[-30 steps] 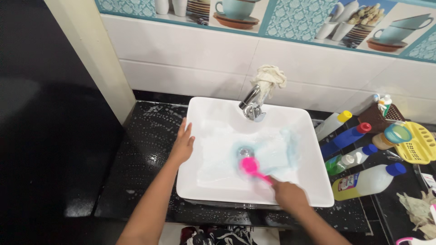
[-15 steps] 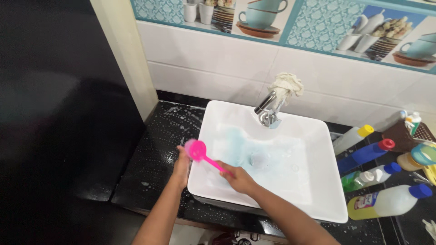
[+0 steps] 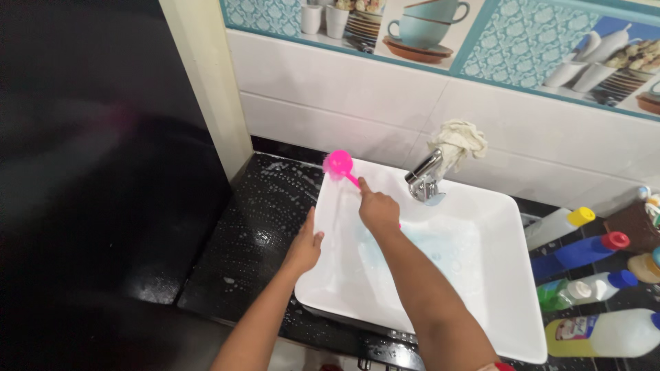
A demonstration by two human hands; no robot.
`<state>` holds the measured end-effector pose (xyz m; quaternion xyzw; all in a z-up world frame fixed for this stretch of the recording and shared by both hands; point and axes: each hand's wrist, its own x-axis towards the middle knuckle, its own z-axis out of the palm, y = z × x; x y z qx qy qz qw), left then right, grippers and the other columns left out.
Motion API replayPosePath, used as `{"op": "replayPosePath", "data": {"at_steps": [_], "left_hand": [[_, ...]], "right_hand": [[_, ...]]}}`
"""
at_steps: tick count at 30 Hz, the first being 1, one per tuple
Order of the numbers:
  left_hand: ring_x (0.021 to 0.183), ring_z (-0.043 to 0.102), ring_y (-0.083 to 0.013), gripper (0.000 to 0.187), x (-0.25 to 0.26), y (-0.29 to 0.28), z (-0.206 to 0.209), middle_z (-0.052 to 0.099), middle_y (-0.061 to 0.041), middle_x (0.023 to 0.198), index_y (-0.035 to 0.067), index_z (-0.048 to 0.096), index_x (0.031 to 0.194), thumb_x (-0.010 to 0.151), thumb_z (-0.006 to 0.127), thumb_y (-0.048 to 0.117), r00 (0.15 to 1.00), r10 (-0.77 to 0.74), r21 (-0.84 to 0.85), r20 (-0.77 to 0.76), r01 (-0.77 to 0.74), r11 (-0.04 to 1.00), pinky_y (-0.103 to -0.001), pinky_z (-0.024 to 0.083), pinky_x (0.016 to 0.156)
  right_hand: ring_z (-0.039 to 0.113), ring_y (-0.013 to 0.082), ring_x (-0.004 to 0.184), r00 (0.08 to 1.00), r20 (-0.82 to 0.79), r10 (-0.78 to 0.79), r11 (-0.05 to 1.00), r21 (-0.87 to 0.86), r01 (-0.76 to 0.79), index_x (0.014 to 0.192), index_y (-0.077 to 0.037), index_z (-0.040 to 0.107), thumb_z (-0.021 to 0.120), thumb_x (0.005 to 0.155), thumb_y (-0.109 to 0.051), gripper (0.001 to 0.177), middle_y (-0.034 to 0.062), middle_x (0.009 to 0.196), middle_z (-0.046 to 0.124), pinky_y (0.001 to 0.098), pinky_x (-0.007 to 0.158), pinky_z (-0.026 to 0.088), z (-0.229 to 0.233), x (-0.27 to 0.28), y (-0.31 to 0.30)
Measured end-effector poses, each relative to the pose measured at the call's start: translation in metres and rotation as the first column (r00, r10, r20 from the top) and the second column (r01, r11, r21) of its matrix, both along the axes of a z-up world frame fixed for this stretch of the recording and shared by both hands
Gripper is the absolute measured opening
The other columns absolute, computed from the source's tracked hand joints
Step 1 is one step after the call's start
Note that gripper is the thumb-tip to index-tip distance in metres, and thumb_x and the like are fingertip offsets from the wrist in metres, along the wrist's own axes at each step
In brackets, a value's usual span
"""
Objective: The person uses a pink scrubbing brush to clean a white sink and the surrounding black countertop. They scrub the sink basin, faucet, and countertop, then rinse the brush under running water.
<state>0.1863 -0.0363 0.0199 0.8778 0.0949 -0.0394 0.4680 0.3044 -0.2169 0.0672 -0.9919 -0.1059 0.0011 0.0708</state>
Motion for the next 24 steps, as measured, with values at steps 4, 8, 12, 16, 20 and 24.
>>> {"op": "replayPosePath", "data": {"at_steps": [4, 8, 12, 16, 20, 24], "left_hand": [[0.147, 0.041, -0.0329, 0.072, -0.004, 0.001, 0.013, 0.032, -0.014, 0.165, 0.018, 0.010, 0.163, 0.103, 0.050, 0.019, 1.000, 0.024, -0.026, -0.007, -0.024, 0.999, -0.041, 0.038, 0.118], [0.147, 0.040, -0.0322, 0.072, -0.010, -0.003, 0.025, 0.028, -0.012, 0.165, 0.022, 0.006, 0.163, 0.104, 0.048, 0.021, 0.996, 0.007, 0.012, -0.086, -0.006, 1.000, -0.042, 0.038, 0.118], [0.145, 0.040, -0.0337, 0.073, -0.003, 0.000, 0.031, 0.024, -0.013, 0.166, 0.023, 0.005, 0.164, 0.104, 0.047, 0.018, 1.000, -0.015, 0.012, -0.025, 0.016, 1.000, -0.042, 0.039, 0.117], [0.145, 0.042, -0.0348, 0.073, 0.000, -0.003, 0.026, 0.021, -0.013, 0.167, 0.019, 0.007, 0.163, 0.103, 0.047, 0.013, 0.995, -0.059, 0.068, 0.076, 0.054, 0.996, -0.041, 0.042, 0.115], [0.141, 0.045, -0.0388, 0.072, -0.003, -0.005, 0.039, 0.013, -0.014, 0.169, 0.013, 0.010, 0.158, 0.098, 0.050, 0.008, 0.976, -0.129, 0.402, 0.175, 0.048, 0.914, -0.042, 0.047, 0.106], [0.130, 0.059, -0.0309, 0.078, -0.016, -0.011, 0.058, 0.003, -0.003, 0.177, 0.021, 0.003, 0.163, 0.099, 0.042, 0.001, 0.985, -0.085, 0.314, -0.152, 0.130, 0.940, -0.038, 0.056, 0.103]], "right_hand": [[0.073, 0.0340, 0.086, 0.999, -0.021, -0.047, 0.996, -0.075, 0.045, 0.161, -0.035, 0.031, 0.045, 0.098, -0.018, 0.067, 0.0168, 0.092, 0.074, 0.0497, 0.074, 0.057, 0.002, 0.007, -0.006], [0.074, 0.0344, 0.087, 0.970, -0.107, -0.217, 0.976, -0.020, 0.216, 0.163, -0.031, 0.027, 0.041, 0.102, -0.023, 0.063, 0.0170, 0.094, 0.075, 0.0492, 0.076, 0.057, -0.009, -0.030, -0.051], [0.074, 0.0349, 0.087, 0.961, -0.188, -0.205, 0.974, -0.131, 0.183, 0.163, -0.033, 0.027, 0.042, 0.103, -0.026, 0.062, 0.0175, 0.096, 0.075, 0.0489, 0.078, 0.058, -0.019, -0.077, -0.084], [0.072, 0.0353, 0.083, 0.972, -0.233, -0.015, 0.998, -0.064, 0.000, 0.158, -0.036, 0.034, 0.046, 0.097, -0.026, 0.063, 0.0161, 0.092, 0.074, 0.0503, 0.074, 0.057, -0.010, -0.097, -0.069], [0.072, 0.0320, 0.073, 0.909, -0.409, 0.084, 0.983, -0.117, -0.143, 0.160, -0.035, 0.031, 0.036, 0.107, -0.032, 0.053, 0.0144, 0.082, 0.074, 0.0481, 0.069, 0.056, 0.019, -0.135, -0.054], [0.068, 0.0255, 0.066, 0.812, -0.581, 0.059, 0.926, -0.272, -0.262, 0.159, -0.041, 0.029, 0.032, 0.109, -0.036, 0.051, 0.0122, 0.077, 0.069, 0.0446, 0.063, 0.056, 0.041, -0.183, -0.092]]}}
